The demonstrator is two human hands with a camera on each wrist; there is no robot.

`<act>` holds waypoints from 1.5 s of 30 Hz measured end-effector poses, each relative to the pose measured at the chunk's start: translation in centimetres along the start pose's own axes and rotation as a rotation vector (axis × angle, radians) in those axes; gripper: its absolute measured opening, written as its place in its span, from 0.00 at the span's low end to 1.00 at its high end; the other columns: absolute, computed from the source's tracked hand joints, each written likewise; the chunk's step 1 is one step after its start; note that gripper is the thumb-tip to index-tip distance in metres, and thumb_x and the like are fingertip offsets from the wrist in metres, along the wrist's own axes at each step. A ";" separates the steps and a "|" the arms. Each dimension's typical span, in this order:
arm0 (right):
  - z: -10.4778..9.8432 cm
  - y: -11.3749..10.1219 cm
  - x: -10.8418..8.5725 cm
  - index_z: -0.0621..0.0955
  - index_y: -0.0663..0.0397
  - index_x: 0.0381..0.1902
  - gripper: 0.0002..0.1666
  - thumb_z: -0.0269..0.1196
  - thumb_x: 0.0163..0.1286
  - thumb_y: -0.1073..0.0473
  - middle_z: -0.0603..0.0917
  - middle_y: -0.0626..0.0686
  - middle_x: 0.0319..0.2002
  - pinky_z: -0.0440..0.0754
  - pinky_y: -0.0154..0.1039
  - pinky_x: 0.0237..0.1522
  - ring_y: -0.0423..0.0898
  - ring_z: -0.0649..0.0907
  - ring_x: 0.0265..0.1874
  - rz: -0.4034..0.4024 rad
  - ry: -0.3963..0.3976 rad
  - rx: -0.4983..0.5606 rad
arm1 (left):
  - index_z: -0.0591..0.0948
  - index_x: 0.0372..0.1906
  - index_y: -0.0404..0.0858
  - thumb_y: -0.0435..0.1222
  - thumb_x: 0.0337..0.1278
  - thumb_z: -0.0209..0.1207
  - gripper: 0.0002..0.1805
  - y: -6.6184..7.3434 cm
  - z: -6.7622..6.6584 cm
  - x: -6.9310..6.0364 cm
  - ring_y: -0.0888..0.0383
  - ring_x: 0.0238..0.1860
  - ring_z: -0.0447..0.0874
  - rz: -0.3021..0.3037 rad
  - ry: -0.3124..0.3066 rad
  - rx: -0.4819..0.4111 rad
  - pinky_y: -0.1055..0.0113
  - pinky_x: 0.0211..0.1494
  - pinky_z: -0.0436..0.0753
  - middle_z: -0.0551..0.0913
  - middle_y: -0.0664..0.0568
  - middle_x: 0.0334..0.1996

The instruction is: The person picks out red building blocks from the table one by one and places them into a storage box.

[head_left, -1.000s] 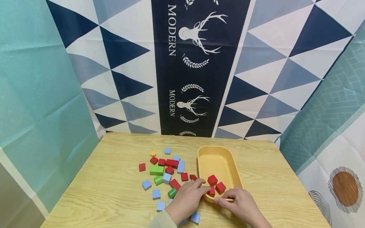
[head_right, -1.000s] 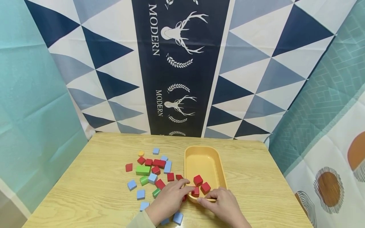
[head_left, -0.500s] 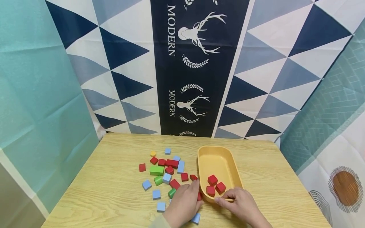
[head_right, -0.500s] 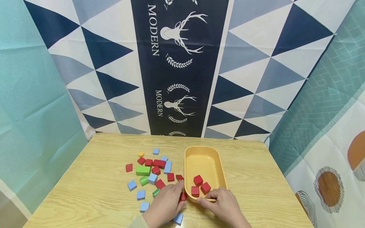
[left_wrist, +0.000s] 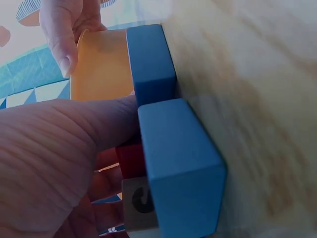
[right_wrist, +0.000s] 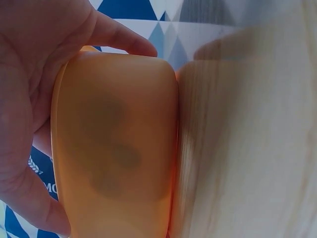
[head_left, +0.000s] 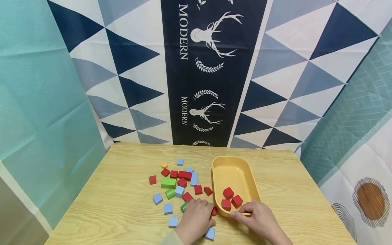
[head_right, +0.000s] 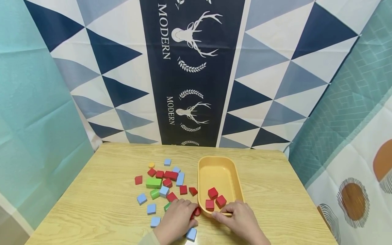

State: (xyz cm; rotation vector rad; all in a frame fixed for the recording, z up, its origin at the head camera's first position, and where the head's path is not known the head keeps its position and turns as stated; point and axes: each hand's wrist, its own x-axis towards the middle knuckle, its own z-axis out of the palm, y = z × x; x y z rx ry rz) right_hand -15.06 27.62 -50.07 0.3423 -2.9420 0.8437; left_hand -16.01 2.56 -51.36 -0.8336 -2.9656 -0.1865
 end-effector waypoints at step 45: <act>0.1 0.3 -0.1 0.87 0.26 0.20 0.14 0.76 0.63 0.36 0.82 0.27 0.23 0.71 0.30 0.31 0.26 0.73 0.28 -0.070 0.042 0.012 | 0.86 0.52 0.49 0.54 0.71 0.67 0.17 0.1 -2.7 0.6 0.57 0.45 0.86 -0.025 0.307 -0.030 0.56 0.57 0.85 0.91 0.59 0.45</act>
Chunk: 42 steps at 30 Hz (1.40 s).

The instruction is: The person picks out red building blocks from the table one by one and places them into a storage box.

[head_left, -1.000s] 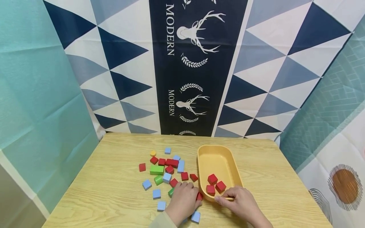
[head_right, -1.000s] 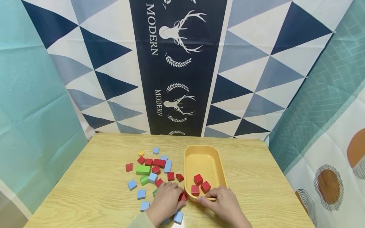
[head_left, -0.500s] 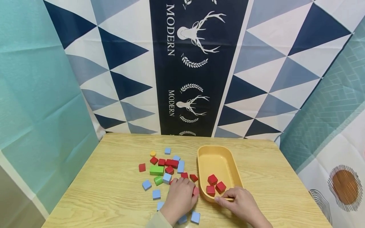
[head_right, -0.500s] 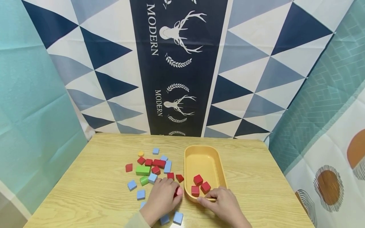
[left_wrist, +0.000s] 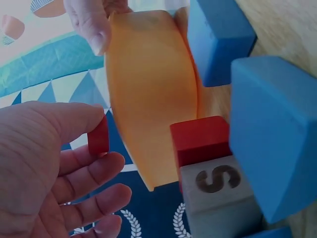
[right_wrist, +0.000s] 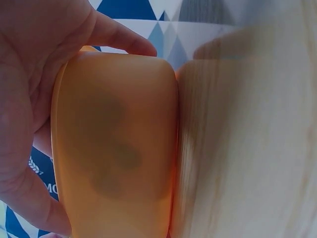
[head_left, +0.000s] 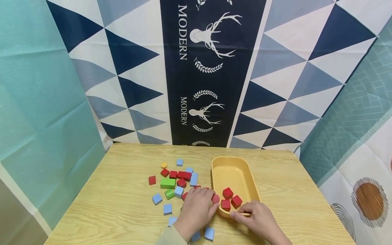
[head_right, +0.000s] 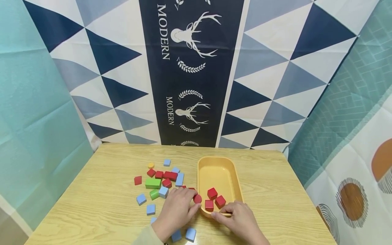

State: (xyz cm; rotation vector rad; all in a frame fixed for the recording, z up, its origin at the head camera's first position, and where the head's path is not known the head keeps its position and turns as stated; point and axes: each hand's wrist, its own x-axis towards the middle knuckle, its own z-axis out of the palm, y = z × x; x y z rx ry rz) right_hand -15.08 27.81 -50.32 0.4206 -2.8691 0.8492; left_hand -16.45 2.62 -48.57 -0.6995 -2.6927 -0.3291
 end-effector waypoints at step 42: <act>-0.1 -0.3 0.0 0.87 0.24 0.20 0.15 0.76 0.63 0.35 0.84 0.29 0.26 0.72 0.29 0.31 0.26 0.74 0.29 0.026 -0.010 -0.007 | 0.86 0.61 0.49 0.55 0.71 0.66 0.21 0.1 1.7 1.4 0.68 0.21 0.67 -0.169 -0.211 -0.475 0.72 0.29 0.68 0.72 0.67 0.20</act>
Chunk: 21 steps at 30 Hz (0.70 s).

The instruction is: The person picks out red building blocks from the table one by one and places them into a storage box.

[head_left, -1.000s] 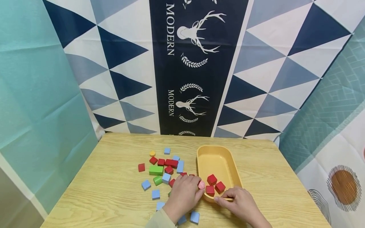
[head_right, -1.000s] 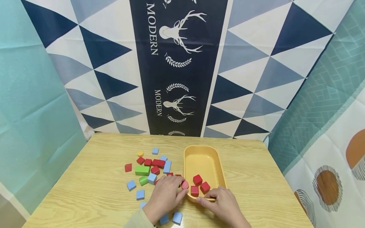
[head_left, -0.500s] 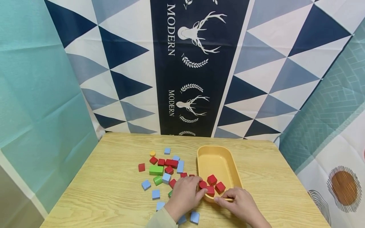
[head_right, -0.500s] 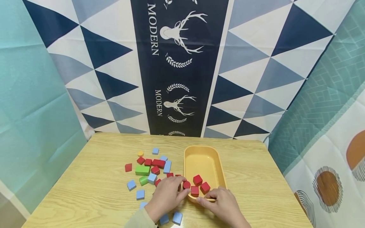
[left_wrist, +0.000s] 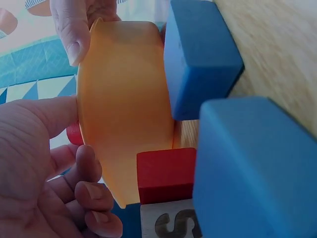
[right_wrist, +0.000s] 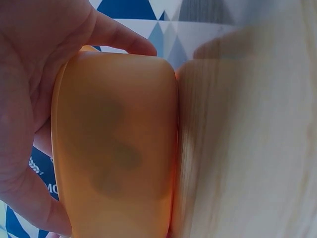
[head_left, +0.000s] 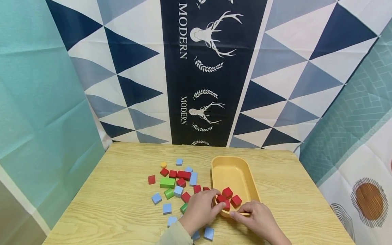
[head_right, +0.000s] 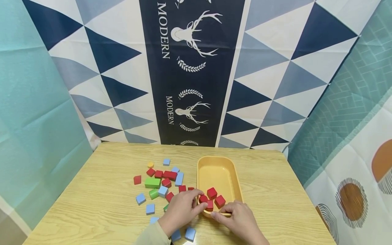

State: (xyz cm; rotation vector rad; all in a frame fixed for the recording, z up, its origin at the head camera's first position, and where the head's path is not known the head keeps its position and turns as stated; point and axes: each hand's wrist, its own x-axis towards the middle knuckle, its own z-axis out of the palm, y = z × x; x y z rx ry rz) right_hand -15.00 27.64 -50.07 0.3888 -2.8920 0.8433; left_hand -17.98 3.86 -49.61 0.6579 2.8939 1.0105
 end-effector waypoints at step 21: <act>0.2 0.0 0.0 0.87 0.23 0.20 0.15 0.75 0.64 0.33 0.84 0.28 0.26 0.75 0.30 0.33 0.25 0.76 0.30 0.005 -0.001 -0.006 | 0.84 0.64 0.46 0.54 0.70 0.67 0.25 -0.9 -0.4 -1.2 0.71 0.24 0.67 0.033 0.032 0.044 0.73 0.28 0.68 0.75 0.67 0.25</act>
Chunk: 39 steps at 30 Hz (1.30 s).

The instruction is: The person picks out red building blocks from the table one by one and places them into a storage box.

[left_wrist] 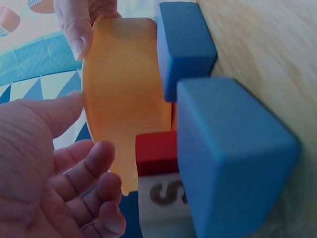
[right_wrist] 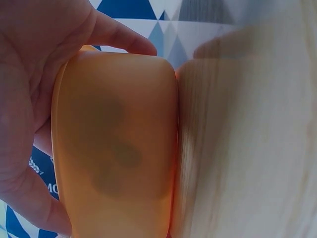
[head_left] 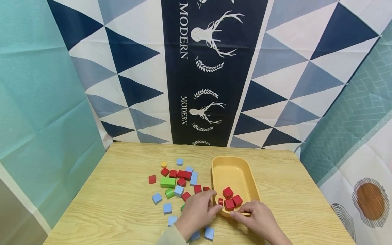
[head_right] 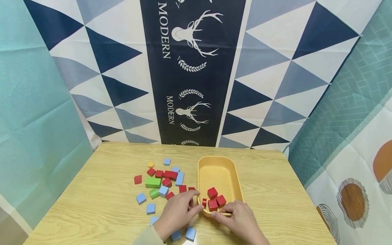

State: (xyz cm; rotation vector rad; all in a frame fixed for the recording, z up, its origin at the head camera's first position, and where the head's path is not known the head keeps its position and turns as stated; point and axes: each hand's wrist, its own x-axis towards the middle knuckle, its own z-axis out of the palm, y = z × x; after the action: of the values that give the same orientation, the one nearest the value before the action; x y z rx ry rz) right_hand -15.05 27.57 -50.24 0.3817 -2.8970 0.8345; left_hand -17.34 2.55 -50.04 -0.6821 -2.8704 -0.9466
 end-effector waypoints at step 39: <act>0.1 -0.1 -0.2 0.87 0.24 0.20 0.15 0.76 0.62 0.34 0.83 0.28 0.26 0.74 0.31 0.34 0.26 0.75 0.30 0.015 0.005 -0.006 | 0.75 0.73 0.43 0.41 0.61 0.76 0.37 -2.1 -0.9 -2.3 0.49 0.63 0.87 -0.019 -0.071 0.133 0.54 0.66 0.86 0.87 0.48 0.63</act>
State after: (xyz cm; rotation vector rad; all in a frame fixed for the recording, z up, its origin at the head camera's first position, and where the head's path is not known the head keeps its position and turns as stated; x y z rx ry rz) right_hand -14.88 27.48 -50.33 0.3567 -2.9007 0.8273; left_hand -16.25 -0.34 -50.87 -0.6911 -2.9728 -0.7394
